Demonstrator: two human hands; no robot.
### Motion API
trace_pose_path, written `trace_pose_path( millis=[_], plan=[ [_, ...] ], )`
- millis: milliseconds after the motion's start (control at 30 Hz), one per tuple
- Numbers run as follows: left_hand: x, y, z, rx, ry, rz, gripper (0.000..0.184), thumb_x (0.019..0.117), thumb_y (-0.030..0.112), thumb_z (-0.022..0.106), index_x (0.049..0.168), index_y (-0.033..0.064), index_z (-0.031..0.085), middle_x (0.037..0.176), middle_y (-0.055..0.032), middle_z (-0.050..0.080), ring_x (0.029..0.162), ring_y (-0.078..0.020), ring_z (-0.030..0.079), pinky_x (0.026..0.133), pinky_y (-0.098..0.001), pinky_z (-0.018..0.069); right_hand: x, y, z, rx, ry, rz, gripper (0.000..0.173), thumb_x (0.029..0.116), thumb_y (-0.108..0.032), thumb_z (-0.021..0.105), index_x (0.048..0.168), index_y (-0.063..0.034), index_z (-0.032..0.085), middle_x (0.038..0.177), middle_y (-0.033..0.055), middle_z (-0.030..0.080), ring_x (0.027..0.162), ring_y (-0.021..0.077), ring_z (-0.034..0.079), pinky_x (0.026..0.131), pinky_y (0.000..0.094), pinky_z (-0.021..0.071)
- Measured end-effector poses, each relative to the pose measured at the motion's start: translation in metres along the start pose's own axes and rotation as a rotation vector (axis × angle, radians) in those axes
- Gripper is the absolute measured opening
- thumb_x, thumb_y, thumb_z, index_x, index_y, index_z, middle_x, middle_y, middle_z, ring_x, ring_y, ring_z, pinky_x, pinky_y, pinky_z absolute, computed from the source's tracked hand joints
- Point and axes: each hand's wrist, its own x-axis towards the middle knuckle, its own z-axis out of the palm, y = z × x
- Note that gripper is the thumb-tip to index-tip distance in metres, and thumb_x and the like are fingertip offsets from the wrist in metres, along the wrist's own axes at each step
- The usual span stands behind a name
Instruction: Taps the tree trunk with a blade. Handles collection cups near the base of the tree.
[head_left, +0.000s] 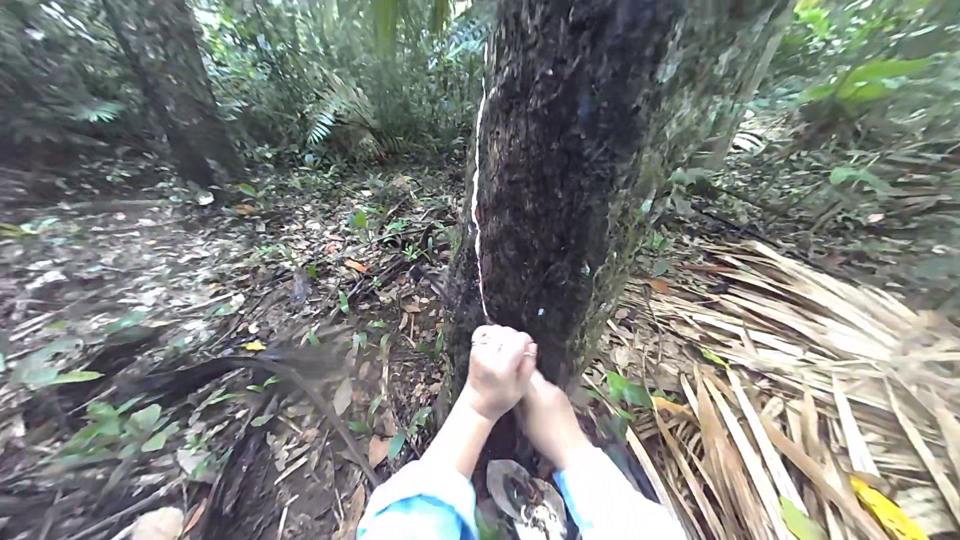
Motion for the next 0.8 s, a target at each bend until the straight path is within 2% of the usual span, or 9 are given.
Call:
trace_pose_path(
  millis=[67, 133, 167, 200, 233, 300, 400, 500, 800],
  plan=[
    [0.011, -0.012, -0.037, 0.042, 0.021, -0.063, 0.026, 0.1017, 0.02, 0.052, 0.089, 0.0052, 0.068, 0.077, -0.0074, 0.068, 0.079, -0.0161, 0.065, 0.088, -0.0313, 0.0498, -0.003, -0.021, 0.009, 0.05, -0.153, 0.012, 0.035, 0.0963, -0.011, 0.064, 0.131, -0.0109, 0.071, 0.085, 0.0222, 0.07, 0.066, 0.0382, 0.071, 0.06, 0.0538, 0.0597],
    [0.008, -0.027, -0.056, 0.152, -0.002, -0.139, 0.024, 0.0879, 0.022, 0.069, 0.098, 0.0002, 0.071, 0.078, -0.0102, 0.068, 0.074, -0.0209, 0.064, 0.079, -0.0389, 0.0516, -0.015, -0.038, 0.012, 0.073, -0.546, 0.143, 0.051, 0.1052, -0.018, 0.053, 0.155, -0.0277, 0.048, 0.104, 0.0249, 0.07, 0.082, 0.0419, 0.072, 0.076, 0.057, 0.0582],
    [0.004, -0.033, -0.057, 0.185, -0.076, -0.198, 0.039, 0.0814, 0.027, 0.076, 0.106, -0.0026, 0.071, 0.082, -0.0134, 0.069, 0.076, -0.0263, 0.066, 0.079, -0.0461, 0.0524, -0.021, -0.044, 0.016, 0.088, -0.72, 0.205, 0.055, 0.1077, -0.021, 0.049, 0.16, -0.0337, 0.037, 0.115, 0.025, 0.068, 0.092, 0.0426, 0.071, 0.083, 0.0582, 0.0564],
    [0.001, -0.035, -0.056, 0.189, -0.177, -0.267, 0.056, 0.0758, 0.031, 0.083, 0.115, -0.0059, 0.069, 0.09, -0.0181, 0.072, 0.083, -0.0332, 0.069, 0.083, -0.0549, 0.0542, -0.03, -0.047, 0.021, 0.109, -0.809, 0.239, 0.056, 0.1085, -0.023, 0.048, 0.161, -0.0353, 0.033, 0.122, 0.025, 0.066, 0.097, 0.0433, 0.07, 0.086, 0.0594, 0.0556],
    [-0.001, -0.036, -0.049, 0.166, -0.261, -0.331, 0.069, 0.0715, 0.032, 0.088, 0.123, -0.0084, 0.065, 0.096, -0.022, 0.072, 0.089, -0.0384, 0.07, 0.087, -0.0603, 0.0532, -0.04, -0.048, 0.025, 0.127, -0.851, 0.258, 0.057, 0.1084, -0.023, 0.048, 0.162, -0.0346, 0.032, 0.126, 0.0252, 0.066, 0.1, 0.0443, 0.07, 0.088, 0.0611, 0.0552],
    [-0.007, -0.039, -0.029, 0.132, -0.312, -0.365, 0.079, 0.0672, 0.028, 0.091, 0.129, -0.0113, 0.061, 0.101, -0.0252, 0.072, 0.094, -0.042, 0.071, 0.09, -0.0623, 0.0527, -0.062, -0.049, 0.027, 0.143, -0.863, 0.288, 0.058, 0.1072, -0.022, 0.051, 0.162, -0.0306, 0.033, 0.127, 0.0256, 0.067, 0.104, 0.0459, 0.07, 0.09, 0.0629, 0.0544],
    [-0.022, -0.049, -0.004, 0.129, -0.192, -0.288, 0.066, 0.0698, 0.017, 0.088, 0.123, -0.0133, 0.064, 0.096, -0.0248, 0.073, 0.089, -0.0406, 0.072, 0.085, -0.0575, 0.0567, -0.093, -0.043, 0.017, 0.184, -0.822, 0.354, 0.06, 0.1049, -0.019, 0.056, 0.161, -0.0204, 0.036, 0.127, 0.0259, 0.067, 0.11, 0.0468, 0.068, 0.095, 0.0641, 0.0516],
    [-0.034, -0.061, 0.01, 0.115, -0.019, -0.165, 0.052, 0.0716, 0.013, 0.084, 0.115, -0.0126, 0.071, 0.096, -0.0244, 0.075, 0.086, -0.0351, 0.074, 0.084, -0.0453, 0.0592, -0.118, -0.032, 0.0, 0.211, -0.733, 0.39, 0.058, 0.1028, -0.015, 0.058, 0.158, -0.0117, 0.041, 0.128, 0.0274, 0.067, 0.11, 0.0482, 0.069, 0.096, 0.0642, 0.0519],
    [-0.028, -0.06, 0.012, 0.3, 0.061, 0.037, 0.016, 0.0911, 0.008, 0.067, 0.092, -0.0018, 0.079, 0.072, -0.0137, 0.072, 0.066, -0.0266, 0.069, 0.071, -0.0371, 0.0558, -0.149, -0.015, -0.023, 0.147, -0.748, 0.528, 0.056, 0.1049, -0.017, 0.055, 0.158, -0.0092, 0.039, 0.129, 0.0292, 0.066, 0.114, 0.0482, 0.066, 0.1, 0.0633, 0.0491]
  ],
)
